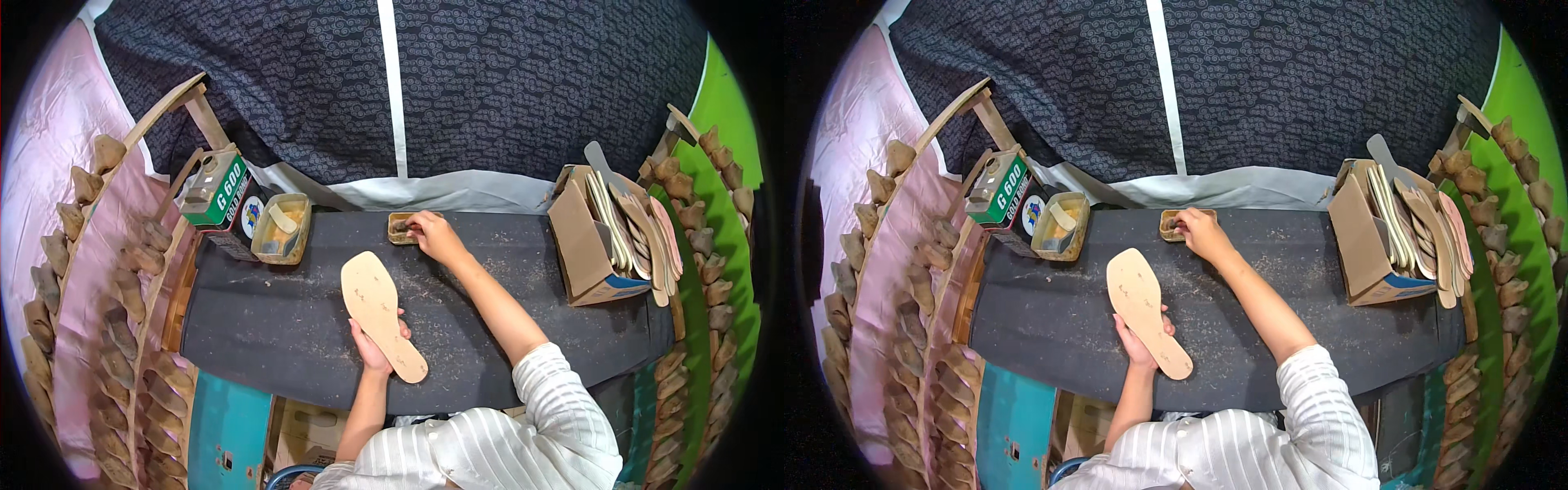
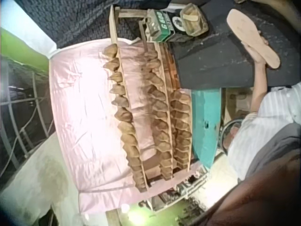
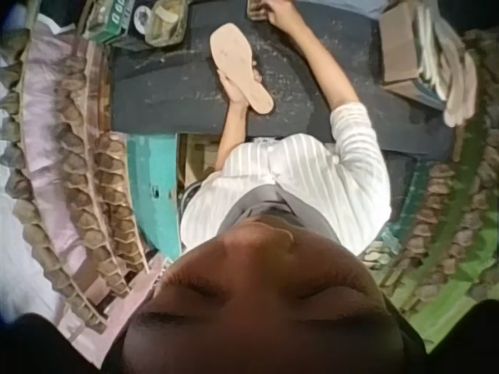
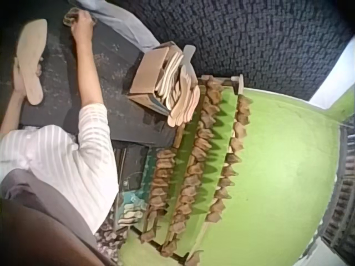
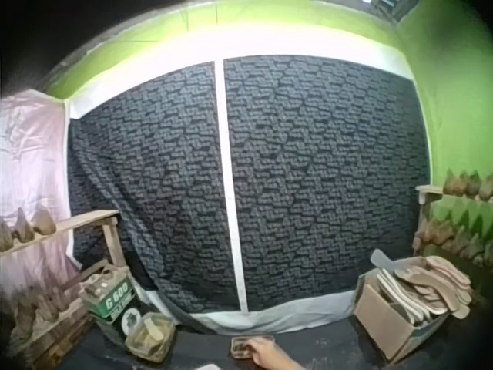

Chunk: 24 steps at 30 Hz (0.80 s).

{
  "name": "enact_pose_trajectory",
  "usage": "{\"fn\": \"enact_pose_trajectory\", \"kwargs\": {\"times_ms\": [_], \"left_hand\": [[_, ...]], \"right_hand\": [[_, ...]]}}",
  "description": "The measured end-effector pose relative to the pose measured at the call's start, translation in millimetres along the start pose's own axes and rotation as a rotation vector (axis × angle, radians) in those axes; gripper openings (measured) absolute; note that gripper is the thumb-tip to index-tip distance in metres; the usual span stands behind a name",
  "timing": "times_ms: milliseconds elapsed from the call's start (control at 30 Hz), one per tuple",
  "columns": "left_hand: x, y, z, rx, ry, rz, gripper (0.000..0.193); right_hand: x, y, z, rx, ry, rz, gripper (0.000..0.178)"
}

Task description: The person applies adhesive across shoe insoles using a brush, places the insoles into a basket, and takes additional insoles from a box to continue gluing.

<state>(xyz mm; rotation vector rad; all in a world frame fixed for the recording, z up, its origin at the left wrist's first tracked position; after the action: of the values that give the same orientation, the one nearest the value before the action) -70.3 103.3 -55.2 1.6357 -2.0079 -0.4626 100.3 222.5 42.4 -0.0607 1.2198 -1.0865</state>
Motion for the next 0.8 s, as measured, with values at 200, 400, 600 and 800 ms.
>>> {"fn": "enact_pose_trajectory", "kwargs": {"times_ms": [200, 400, 600, 800], "left_hand": [[1, -3, 2, -0.027, 0.015, 0.019, 0.077], [0, -5, 2, -0.046, 0.024, 0.016, 0.078], [2, -1, 4, -0.112, 0.005, -0.024, 0.081], [11, -8, 3, -0.082, 0.256, 0.051, 0.083]], "right_hand": [[-17, 4, -8, 0.095, -0.154, -0.103, 0.016], [-11, 3, 6, 0.034, -0.072, -0.081, 0.013], [-1, -90, 62, -0.085, 0.190, -0.041, 0.024], [59, -179, 56, -0.152, 0.093, 0.408, 0.032]]}}
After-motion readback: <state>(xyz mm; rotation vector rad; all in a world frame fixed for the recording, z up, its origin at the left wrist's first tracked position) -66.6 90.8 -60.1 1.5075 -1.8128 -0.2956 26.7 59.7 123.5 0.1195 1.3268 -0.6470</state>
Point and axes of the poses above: each hand's wrist, its own x-axis away from the middle knuckle, its own z-axis out of the back of the hand, y = z × x, the point moved 7 cm from there along -x, towards the middle knuckle, and after that the axes turned 12 degrees about y, right-handed, at the moved point
